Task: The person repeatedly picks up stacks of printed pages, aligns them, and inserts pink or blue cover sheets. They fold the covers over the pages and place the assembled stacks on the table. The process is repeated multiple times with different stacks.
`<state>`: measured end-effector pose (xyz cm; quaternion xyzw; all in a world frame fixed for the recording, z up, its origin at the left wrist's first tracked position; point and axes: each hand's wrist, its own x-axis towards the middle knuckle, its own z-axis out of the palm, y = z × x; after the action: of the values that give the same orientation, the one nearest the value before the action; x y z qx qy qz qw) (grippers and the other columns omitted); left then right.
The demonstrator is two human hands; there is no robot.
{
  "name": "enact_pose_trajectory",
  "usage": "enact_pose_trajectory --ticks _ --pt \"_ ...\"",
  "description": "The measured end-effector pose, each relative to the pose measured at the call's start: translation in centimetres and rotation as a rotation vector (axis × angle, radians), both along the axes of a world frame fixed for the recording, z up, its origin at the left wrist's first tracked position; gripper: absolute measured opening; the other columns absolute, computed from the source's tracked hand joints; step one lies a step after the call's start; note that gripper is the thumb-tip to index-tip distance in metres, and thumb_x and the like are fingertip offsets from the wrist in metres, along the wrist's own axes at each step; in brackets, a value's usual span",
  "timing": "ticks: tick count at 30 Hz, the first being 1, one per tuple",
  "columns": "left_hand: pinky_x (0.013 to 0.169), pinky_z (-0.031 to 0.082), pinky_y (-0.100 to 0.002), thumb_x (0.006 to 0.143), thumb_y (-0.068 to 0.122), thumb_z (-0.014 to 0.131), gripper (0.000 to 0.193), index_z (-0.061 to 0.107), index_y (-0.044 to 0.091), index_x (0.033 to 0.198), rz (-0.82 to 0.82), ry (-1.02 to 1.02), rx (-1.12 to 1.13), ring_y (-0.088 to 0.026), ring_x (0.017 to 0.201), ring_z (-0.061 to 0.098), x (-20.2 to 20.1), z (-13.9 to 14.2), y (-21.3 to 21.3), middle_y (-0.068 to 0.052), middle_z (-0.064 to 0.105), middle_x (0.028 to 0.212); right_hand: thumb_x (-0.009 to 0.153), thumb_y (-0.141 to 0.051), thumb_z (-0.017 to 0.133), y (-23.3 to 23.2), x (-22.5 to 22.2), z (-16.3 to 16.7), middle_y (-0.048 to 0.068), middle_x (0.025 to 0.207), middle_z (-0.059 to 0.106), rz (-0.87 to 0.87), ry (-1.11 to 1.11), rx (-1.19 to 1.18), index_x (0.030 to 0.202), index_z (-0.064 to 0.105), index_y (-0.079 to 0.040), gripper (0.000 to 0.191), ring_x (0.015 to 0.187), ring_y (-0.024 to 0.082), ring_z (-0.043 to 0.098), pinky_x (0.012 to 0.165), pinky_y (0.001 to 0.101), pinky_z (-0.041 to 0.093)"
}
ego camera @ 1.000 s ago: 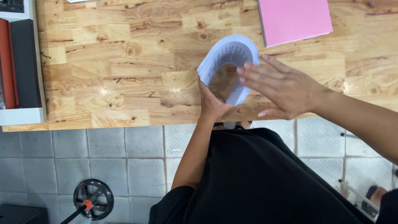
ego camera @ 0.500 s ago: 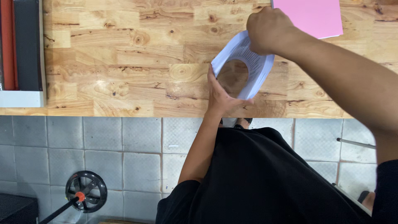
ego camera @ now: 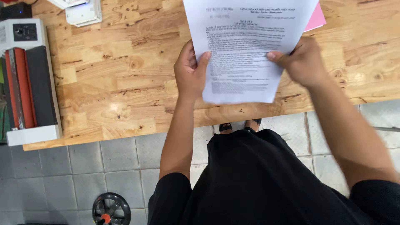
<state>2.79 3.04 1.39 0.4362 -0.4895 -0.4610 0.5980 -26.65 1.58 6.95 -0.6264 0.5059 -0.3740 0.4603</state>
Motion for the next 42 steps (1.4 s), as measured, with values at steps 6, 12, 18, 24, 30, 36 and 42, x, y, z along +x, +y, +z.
enact_pose_trajectory --ticks 6,12,18,24,30,36,42 --pt "0.103 0.055 -0.029 0.109 0.007 0.065 0.027 0.059 0.004 0.135 0.401 -0.454 -0.191 -0.018 0.118 0.070 -6.1 -0.9 2.8 -0.009 0.071 0.125 0.102 -0.008 0.072 4.7 4.2 -3.3 0.016 0.115 0.075 -0.354 0.069 -0.151 0.122 0.069 0.002 0.023 0.106 0.028 0.073 0.091 0.0387 0.058" --pt "0.104 0.048 -0.031 0.089 0.009 0.079 0.059 0.050 0.002 0.140 -0.167 -0.006 -0.114 -0.023 0.130 0.059 -6.1 -1.7 2.4 -0.013 0.062 0.140 0.091 -0.005 0.079 2.7 0.6 -3.7 0.019 0.133 0.064 -0.144 -0.178 -0.423 0.125 0.062 0.004 0.039 0.126 0.031 0.060 0.106 0.0392 0.050" --pt "0.107 0.055 -0.033 0.099 0.008 0.075 0.046 0.054 -0.006 0.136 0.290 -0.120 -0.118 -0.020 0.121 0.067 -8.6 -1.8 2.5 -0.015 0.066 0.131 0.097 -0.008 0.076 2.2 -0.6 -4.5 0.013 0.116 0.073 -0.222 -0.047 -0.269 0.125 0.066 -0.002 0.031 0.108 0.020 0.072 0.093 0.0317 0.059" --pt "0.103 0.057 -0.038 0.102 0.004 0.075 0.039 0.059 -0.009 0.135 0.414 -0.187 0.097 -0.025 0.114 0.069 -7.9 -1.4 1.7 -0.020 0.071 0.127 0.098 -0.009 0.073 1.6 0.7 -3.5 0.011 0.107 0.075 -0.190 -0.250 -0.047 0.120 0.066 0.001 0.026 0.097 0.018 0.071 0.086 0.0313 0.059" --pt "0.111 0.049 -0.036 0.092 0.004 0.076 0.069 0.036 -0.002 0.149 -0.039 -0.001 -0.093 -0.021 0.127 0.059 -6.1 -1.7 1.3 -0.015 0.058 0.139 0.092 -0.005 0.075 0.6 1.8 -2.2 0.009 0.118 0.069 -0.147 -0.421 -0.121 0.131 0.055 0.000 0.043 0.108 0.015 0.066 0.095 0.0294 0.055" --pt "0.108 0.050 -0.032 0.099 0.001 0.076 0.056 0.044 -0.002 0.146 0.273 -0.113 -0.272 -0.018 0.121 0.061 -4.4 -2.4 0.7 -0.014 0.059 0.138 0.099 -0.006 0.073 0.7 4.8 -2.4 0.010 0.113 0.075 -0.232 -0.210 -0.251 0.126 0.065 0.002 0.030 0.103 0.017 0.073 0.091 0.0307 0.060" --pt "0.106 0.055 -0.036 0.102 0.002 0.074 0.040 0.058 -0.010 0.137 0.280 0.046 0.051 -0.024 0.117 0.067 -3.7 -1.9 -0.3 -0.021 0.068 0.126 0.099 -0.008 0.075 1.0 6.7 -3.0 0.010 0.105 0.078 -0.310 -0.199 -0.107 0.119 0.072 0.000 0.022 0.094 0.018 0.073 0.086 0.0333 0.061"
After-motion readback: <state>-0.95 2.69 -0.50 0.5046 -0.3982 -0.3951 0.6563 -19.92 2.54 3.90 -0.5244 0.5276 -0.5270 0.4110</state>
